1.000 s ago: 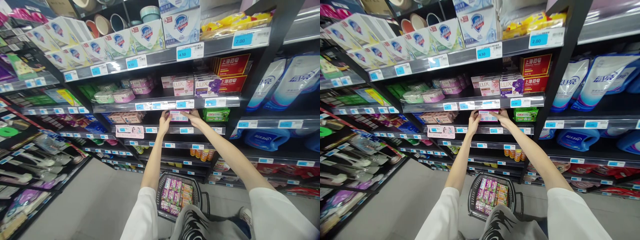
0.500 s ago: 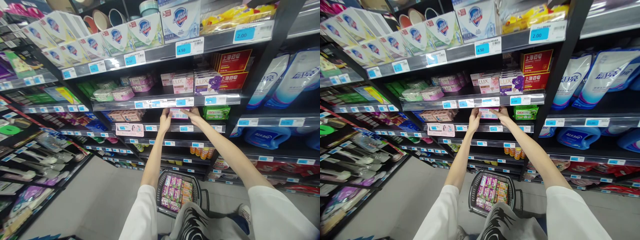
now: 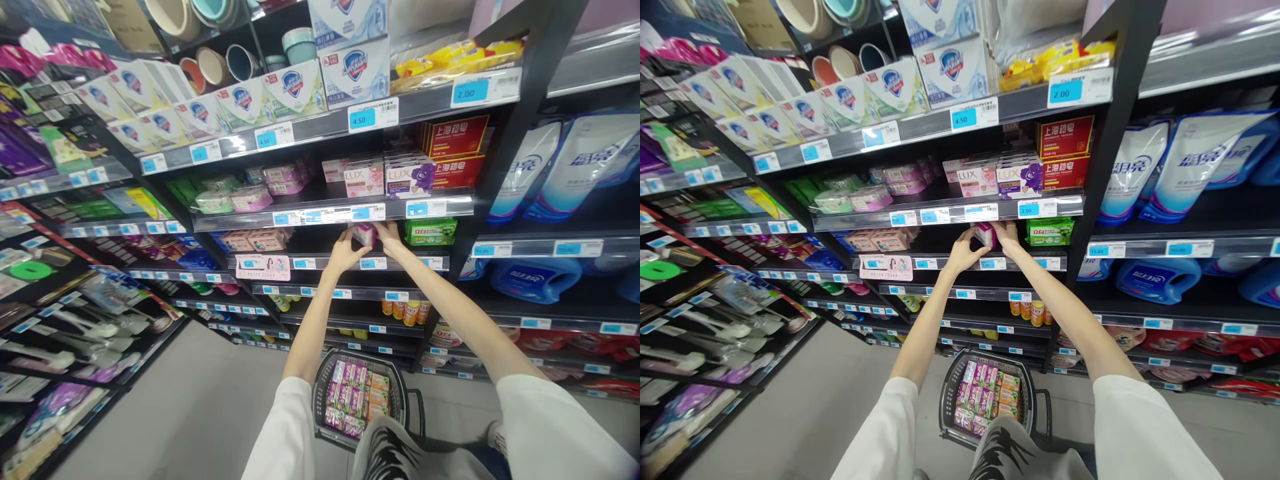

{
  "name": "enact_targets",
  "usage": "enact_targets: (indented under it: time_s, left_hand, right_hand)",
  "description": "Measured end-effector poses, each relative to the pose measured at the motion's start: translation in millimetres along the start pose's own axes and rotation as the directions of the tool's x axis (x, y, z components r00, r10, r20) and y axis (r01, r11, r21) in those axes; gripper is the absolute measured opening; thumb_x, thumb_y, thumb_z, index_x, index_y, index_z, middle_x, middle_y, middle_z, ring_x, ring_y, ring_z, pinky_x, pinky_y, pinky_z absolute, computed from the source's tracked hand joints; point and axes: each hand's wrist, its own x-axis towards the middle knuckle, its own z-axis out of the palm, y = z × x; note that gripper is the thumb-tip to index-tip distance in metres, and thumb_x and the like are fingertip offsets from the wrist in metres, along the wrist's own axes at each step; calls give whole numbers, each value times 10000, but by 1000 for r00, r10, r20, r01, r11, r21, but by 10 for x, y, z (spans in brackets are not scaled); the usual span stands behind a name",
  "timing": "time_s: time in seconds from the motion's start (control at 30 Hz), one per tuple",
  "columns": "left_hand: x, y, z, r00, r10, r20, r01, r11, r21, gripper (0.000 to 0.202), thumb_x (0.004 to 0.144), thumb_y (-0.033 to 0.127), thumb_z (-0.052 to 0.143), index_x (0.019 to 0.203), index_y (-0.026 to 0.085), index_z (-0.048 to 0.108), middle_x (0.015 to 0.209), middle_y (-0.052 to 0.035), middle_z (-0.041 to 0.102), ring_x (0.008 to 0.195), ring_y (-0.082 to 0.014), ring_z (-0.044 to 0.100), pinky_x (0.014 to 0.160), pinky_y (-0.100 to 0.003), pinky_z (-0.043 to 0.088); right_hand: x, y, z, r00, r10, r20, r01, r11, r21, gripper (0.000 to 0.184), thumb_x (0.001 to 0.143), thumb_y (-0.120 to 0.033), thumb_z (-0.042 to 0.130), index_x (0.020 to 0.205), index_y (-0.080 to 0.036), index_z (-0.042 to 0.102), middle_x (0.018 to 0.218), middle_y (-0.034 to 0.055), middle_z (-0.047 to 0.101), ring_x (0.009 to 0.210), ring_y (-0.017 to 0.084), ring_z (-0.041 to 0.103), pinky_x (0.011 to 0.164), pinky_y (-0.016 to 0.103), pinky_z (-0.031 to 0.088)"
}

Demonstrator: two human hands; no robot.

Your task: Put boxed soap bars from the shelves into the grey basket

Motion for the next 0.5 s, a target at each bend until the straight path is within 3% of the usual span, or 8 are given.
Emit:
enact_targets:
  time_s: [0.1, 0.3, 0.43, 0.5]
  left_hand:
    - [36, 8, -66, 997, -59, 43, 61, 997, -48, 849, 736, 509, 899, 1445, 174, 575, 1359, -201, 675, 1264, -394, 660, 1103, -537, 511]
    - [130, -141, -122, 982, -93, -167, 80, 993, -84, 552, 741, 331, 887, 1246, 180, 721, 1268, -152, 700, 1215, -324, 674, 1133, -487, 495]
    - [223, -243, -264, 998, -60, -22, 55, 986, -156, 524, 806, 338, 826, 1295, 189, 712, 1214, -123, 751, 1150, -305, 712, 1083, -486, 545]
    - [305, -231, -365, 991, -76, 106, 77, 997, 1, 507, 874, 315, 760, 1358, 182, 686, 1242, -121, 760, 1166, -297, 714, 1090, -454, 547]
  right_hand:
    - [-60, -44, 25, 995, -1, 100, 1, 1000, 3, 369, 840, -554, 734, 934, -203, 663, 884, 85, 760, 841, 242, 758, 877, 460, 650]
    - [-234, -61, 70, 963, -116, 245, 157, 976, -153, 187, 869, -374, 683, 869, -189, 712, 810, 72, 758, 714, 222, 740, 757, 393, 654]
    - [-349, -99, 76, 932, -254, 259, 329, 893, -307, 173, 919, -313, 597, 874, -212, 730, 825, 35, 756, 749, 188, 718, 825, 338, 606]
    - [-398, -118, 69, 918, -313, 244, 389, 836, -388, 213, 953, -310, 554, 904, -203, 732, 820, 35, 746, 762, 178, 701, 832, 311, 573]
